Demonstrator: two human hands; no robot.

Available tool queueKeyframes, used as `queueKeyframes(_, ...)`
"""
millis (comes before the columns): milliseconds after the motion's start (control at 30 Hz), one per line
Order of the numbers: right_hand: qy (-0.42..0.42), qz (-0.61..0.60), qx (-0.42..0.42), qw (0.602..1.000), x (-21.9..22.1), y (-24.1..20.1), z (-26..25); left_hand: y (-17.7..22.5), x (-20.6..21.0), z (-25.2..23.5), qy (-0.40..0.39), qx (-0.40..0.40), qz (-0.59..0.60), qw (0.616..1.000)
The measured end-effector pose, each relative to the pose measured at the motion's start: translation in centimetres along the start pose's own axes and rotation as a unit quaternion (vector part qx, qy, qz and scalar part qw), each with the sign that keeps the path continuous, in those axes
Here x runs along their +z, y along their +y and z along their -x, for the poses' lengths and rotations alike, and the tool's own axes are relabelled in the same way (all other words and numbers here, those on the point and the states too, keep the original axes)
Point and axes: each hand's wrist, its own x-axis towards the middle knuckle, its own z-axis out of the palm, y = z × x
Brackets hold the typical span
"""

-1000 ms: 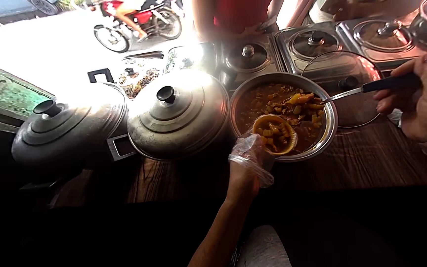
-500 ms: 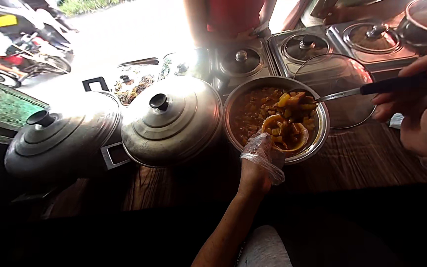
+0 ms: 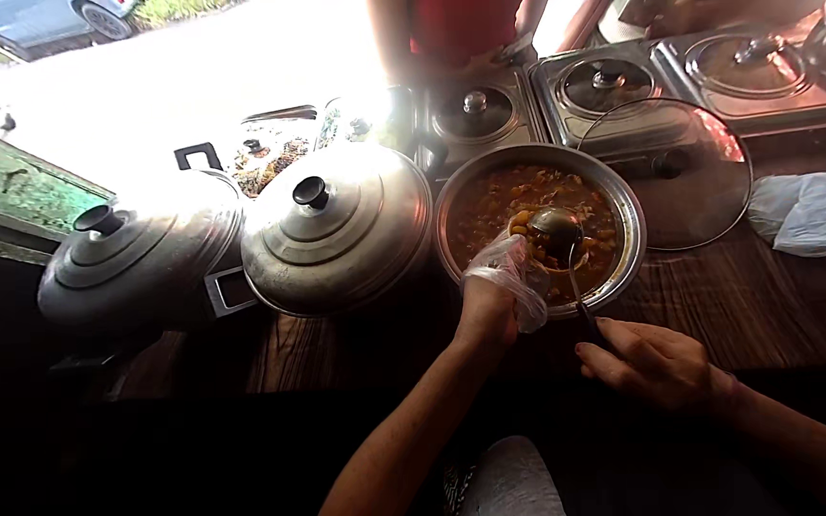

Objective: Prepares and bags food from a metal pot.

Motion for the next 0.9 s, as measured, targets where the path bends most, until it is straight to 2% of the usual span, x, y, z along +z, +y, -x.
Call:
queueKeyframes(200,0.057,-0.027,0.056,0.996,2.7,-1.2,-0.2,3.0,1.5,-0.9,0.001,0.005,-0.157,0.988)
queueKeyframes(367,0.096,-0.049,0.08,0.991,4.0,-1.6,-0.8,4.8,3.0,-0.8,0.031,0.027,-0.286,0.957)
queueKeyframes(467,0.105,-0.054,0.082,0.99,4.1,-1.4,-0.8,5.2,3.3,-1.1,0.026,0.041,-0.308,0.95)
queueKeyframes(533,0.107,-0.048,0.077,0.99,4.0,-1.1,-0.6,4.9,2.8,-1.4,0.01,0.039,-0.261,0.964)
queueKeyframes(667,0.112,-0.041,0.063,0.991,2.6,0.4,0.0,2.4,0.9,-1.2,-0.009,0.011,-0.063,0.998)
queueKeyframes(800,0.098,-0.062,0.018,0.993,1.0,1.9,0.7,-0.9,0.1,-0.8,-0.033,0.017,0.122,0.992)
queueKeyframes(900,0.088,-0.075,0.005,0.993,0.3,3.0,0.8,-1.8,0.9,-0.5,-0.053,0.021,0.177,0.983)
